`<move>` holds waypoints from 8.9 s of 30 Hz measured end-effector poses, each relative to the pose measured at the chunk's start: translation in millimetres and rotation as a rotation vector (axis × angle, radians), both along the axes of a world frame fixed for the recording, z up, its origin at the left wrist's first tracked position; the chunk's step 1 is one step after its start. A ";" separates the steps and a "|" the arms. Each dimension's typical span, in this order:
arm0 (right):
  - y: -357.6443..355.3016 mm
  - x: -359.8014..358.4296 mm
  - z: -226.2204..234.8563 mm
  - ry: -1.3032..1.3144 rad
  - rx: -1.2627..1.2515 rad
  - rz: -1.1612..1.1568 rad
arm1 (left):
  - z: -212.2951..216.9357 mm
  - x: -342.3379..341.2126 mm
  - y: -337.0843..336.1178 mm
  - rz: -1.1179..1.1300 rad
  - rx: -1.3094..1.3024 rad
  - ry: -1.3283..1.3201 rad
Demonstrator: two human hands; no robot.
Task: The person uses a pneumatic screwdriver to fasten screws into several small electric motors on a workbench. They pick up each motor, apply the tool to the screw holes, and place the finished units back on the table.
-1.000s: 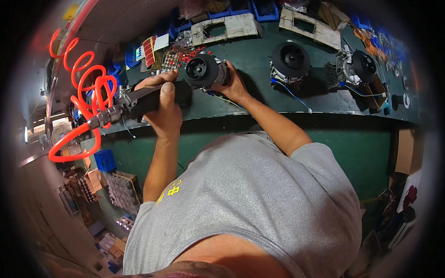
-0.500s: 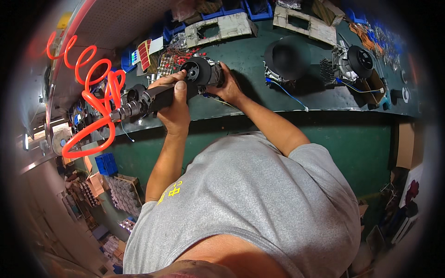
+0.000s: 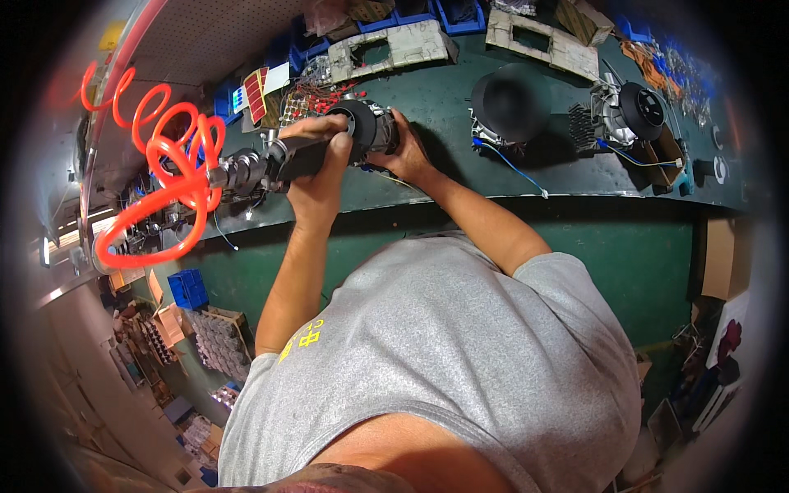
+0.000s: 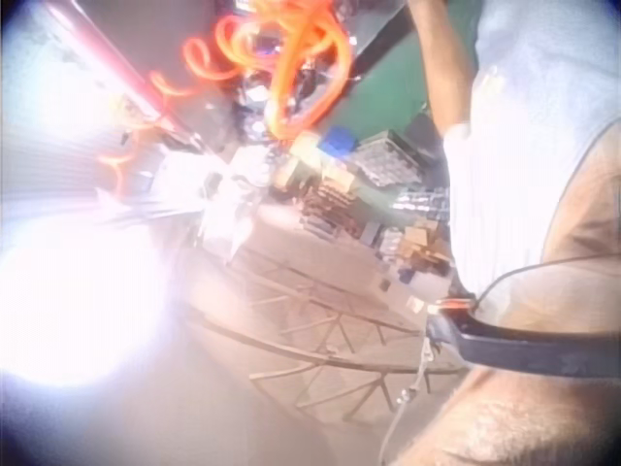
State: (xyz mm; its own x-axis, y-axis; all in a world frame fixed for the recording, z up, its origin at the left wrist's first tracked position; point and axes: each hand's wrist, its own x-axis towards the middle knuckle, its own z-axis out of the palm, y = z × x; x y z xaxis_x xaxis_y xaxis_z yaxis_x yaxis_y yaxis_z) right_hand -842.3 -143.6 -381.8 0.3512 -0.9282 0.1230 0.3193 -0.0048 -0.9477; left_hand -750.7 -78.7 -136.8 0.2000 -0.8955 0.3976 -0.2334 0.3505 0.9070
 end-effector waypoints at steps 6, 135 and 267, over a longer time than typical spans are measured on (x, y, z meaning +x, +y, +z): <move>8.9 -3.6 25.6 0.006 0.018 -0.014 | 12.3 -9.3 -19.2 -0.108 0.104 0.068; 6.9 -3.4 31.7 0.557 -0.131 -0.215 | -2.4 52.0 -108.1 0.106 0.003 0.330; 10.5 0.7 35.7 0.237 -0.236 0.092 | 31.5 49.4 46.0 0.165 -0.045 0.116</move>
State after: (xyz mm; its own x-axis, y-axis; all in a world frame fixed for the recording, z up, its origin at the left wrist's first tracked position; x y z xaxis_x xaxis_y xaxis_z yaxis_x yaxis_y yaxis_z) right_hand -841.7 -133.1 -346.1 0.4766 -0.8471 0.2352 0.0996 -0.2138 -0.9718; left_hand -701.3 -32.7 -105.4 0.3893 -0.8288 0.4019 -0.1857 0.3567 0.9156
